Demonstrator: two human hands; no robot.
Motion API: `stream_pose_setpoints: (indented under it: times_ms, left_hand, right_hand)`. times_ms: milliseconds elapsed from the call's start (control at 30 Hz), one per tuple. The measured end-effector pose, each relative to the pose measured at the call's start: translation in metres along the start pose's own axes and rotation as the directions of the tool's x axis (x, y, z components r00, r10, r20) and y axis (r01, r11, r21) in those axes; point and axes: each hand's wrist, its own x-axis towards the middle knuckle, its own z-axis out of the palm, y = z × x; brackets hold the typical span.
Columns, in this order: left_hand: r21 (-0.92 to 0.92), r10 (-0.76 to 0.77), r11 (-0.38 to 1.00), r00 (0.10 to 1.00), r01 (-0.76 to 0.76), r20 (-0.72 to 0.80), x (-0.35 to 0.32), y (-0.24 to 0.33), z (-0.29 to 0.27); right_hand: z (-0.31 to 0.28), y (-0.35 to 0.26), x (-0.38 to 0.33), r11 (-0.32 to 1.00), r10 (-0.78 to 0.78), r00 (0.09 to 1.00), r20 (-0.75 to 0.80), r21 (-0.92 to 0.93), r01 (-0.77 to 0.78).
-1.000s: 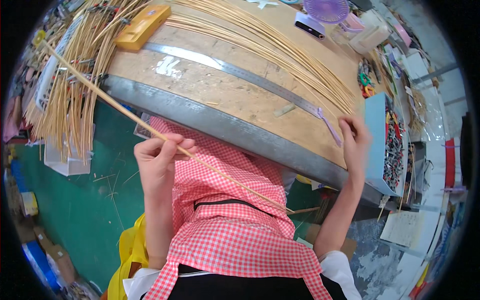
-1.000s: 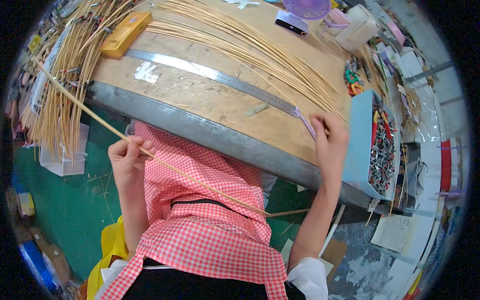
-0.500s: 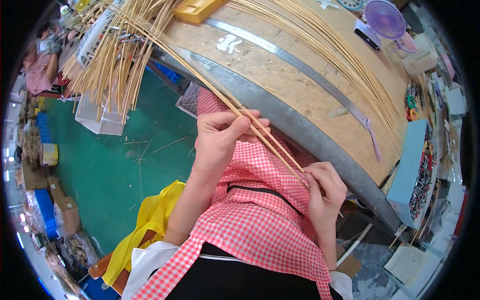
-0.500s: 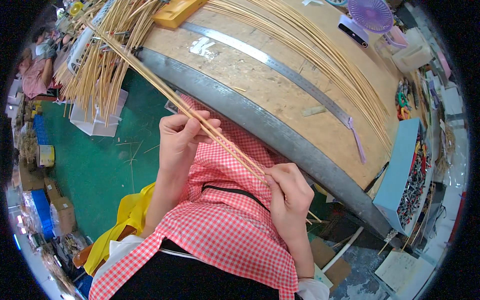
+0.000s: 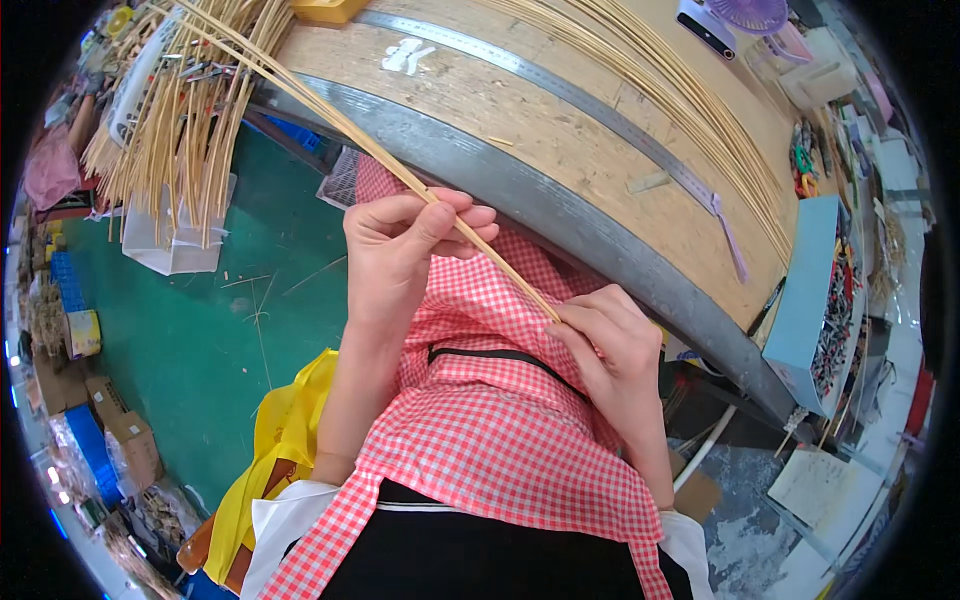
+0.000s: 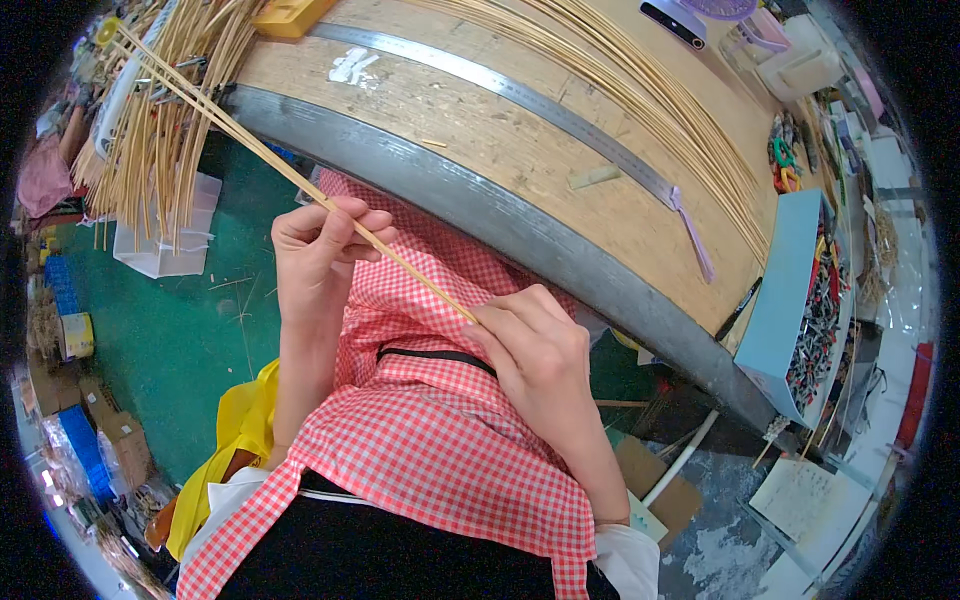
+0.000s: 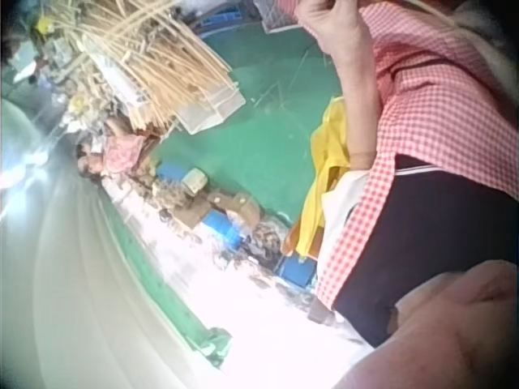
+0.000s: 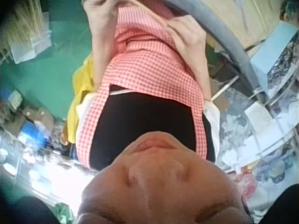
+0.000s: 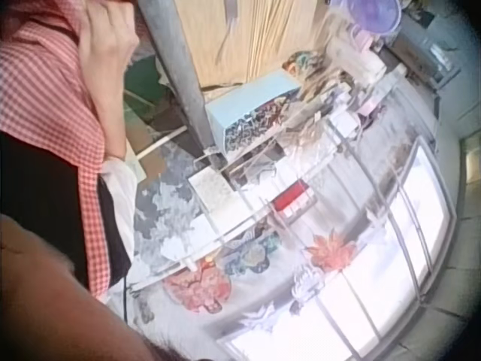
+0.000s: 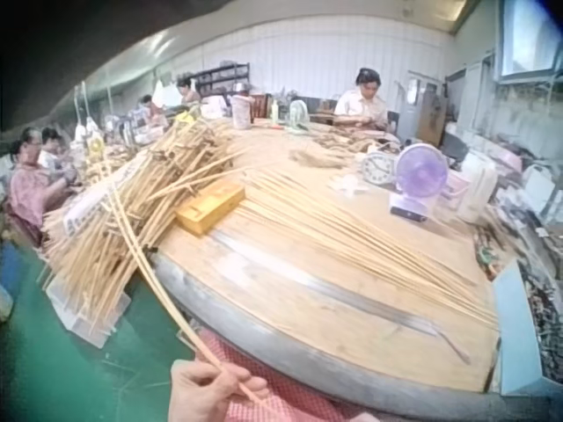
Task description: The person repeatedly picks up thin bamboo sticks from a pile on a workbench, aligns two sticks end-to-end, and secures the joint with a small rubber band. They then place the assembled stick onto a growing stack on the table. This process is repeated continuously throughout the clip.
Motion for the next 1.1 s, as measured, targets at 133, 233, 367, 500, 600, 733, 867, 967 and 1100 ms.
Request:
stream_pose_setpoints:
  times_ms: [133, 233, 367, 500, 600, 733, 867, 967, 1100]
  left_hand:
    - [0.044, 0.009, 0.999, 1.000, -0.009, -0.001, 0.001, 0.001, 0.003]
    - [0.098, 0.042, 0.994, 0.999, -0.045, 0.032, 0.008, 0.011, 0.013]
    - [0.099, 0.137, 0.983, 0.980, -0.152, 0.147, 0.034, 0.040, 0.036]
    - [0.084, 0.215, 0.965, 0.930, -0.250, 0.296, 0.050, 0.051, 0.058]
    - [0.212, 0.184, 0.927, 0.867, -0.310, 0.462, 0.049, 0.037, 0.068]
    - [0.270, 0.281, 0.833, 0.790, -0.482, 0.545, 0.051, 0.040, 0.094]
    - [0.298, 0.318, 0.751, 0.718, -0.590, 0.619, 0.061, 0.050, 0.104]
    - [0.313, 0.358, 0.703, 0.698, -0.638, 0.620, 0.063, 0.038, 0.097]
    - [0.326, 0.334, 0.713, 0.710, -0.620, 0.620, 0.059, 0.020, 0.090]
  right_hand:
    - [-0.001, 0.004, 0.002, 0.993, 0.075, 0.993, 0.087, 0.089, -0.082]
    - [-0.004, 0.003, 0.008, 0.986, 0.091, 0.987, 0.129, 0.127, -0.107]
    - [-0.018, -0.003, 0.030, 0.975, 0.081, 0.989, 0.121, 0.196, -0.104]
    - [-0.050, -0.019, 0.060, 0.934, 0.137, 0.991, -0.006, 0.334, -0.127]
    - [-0.063, -0.021, 0.079, 0.919, -0.005, 0.954, -0.299, 0.376, 0.122]
    - [-0.070, -0.032, 0.097, 0.891, -0.109, 0.861, -0.496, 0.336, 0.306]
    - [-0.076, -0.042, 0.096, 0.920, -0.133, 0.817, -0.560, 0.238, 0.313]
    - [-0.072, -0.033, 0.088, 0.940, -0.104, 0.857, -0.504, 0.231, 0.250]
    - [-0.067, -0.024, 0.076, 0.962, -0.094, 0.893, -0.440, 0.192, 0.196]
